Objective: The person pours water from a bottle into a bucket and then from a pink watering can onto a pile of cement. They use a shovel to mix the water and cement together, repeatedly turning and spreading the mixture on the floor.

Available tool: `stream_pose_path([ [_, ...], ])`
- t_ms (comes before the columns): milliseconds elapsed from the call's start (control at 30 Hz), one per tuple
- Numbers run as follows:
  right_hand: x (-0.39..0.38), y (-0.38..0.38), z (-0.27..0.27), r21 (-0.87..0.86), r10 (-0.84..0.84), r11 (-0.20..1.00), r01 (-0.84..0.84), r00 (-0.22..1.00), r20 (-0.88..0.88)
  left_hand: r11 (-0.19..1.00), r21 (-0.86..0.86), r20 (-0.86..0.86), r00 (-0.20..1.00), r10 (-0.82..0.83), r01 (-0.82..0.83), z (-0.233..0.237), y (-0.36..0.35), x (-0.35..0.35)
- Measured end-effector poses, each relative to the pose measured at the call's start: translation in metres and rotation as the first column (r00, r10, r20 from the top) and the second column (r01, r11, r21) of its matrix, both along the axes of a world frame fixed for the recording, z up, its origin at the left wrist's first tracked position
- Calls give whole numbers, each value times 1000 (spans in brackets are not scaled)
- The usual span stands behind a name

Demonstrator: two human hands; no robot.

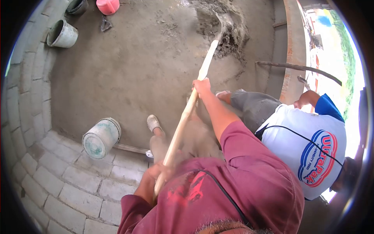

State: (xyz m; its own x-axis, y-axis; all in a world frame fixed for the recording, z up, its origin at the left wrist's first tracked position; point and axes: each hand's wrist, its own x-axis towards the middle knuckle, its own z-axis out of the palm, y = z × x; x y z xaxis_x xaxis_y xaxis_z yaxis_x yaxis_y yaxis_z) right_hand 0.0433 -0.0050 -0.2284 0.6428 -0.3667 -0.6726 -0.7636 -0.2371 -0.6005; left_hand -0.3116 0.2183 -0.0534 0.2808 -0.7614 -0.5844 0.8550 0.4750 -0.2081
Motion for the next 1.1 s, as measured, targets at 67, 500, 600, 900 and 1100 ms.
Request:
stream_pose_path([
  [67, 4, 18, 2, 64, -4, 998, 7, 999, -47, 1000, -3, 19, 1000, 5, -5, 7, 21, 8],
  [500, -170, 128, -31, 357, -98, 642, 679, 534, -839, -206, 799, -418, 277, -865, 564, 215, 125, 51],
  [600, -183, 148, -27, 320, -201, 529, 786, 483, -853, -363, 774, -504, 158, -849, 518, 223, 118, 54],
  [900, -3, -29, -94, 494, -110, 747, 446, 815, -569, -214, 762, -403, 188, -896, 611, 113, -50, 194],
  [1100, 201, -158, -194, 273, -148, 883, 382, 778, -611, 23, 844, -192, 343, -919, 536, -9, -156, 336],
])
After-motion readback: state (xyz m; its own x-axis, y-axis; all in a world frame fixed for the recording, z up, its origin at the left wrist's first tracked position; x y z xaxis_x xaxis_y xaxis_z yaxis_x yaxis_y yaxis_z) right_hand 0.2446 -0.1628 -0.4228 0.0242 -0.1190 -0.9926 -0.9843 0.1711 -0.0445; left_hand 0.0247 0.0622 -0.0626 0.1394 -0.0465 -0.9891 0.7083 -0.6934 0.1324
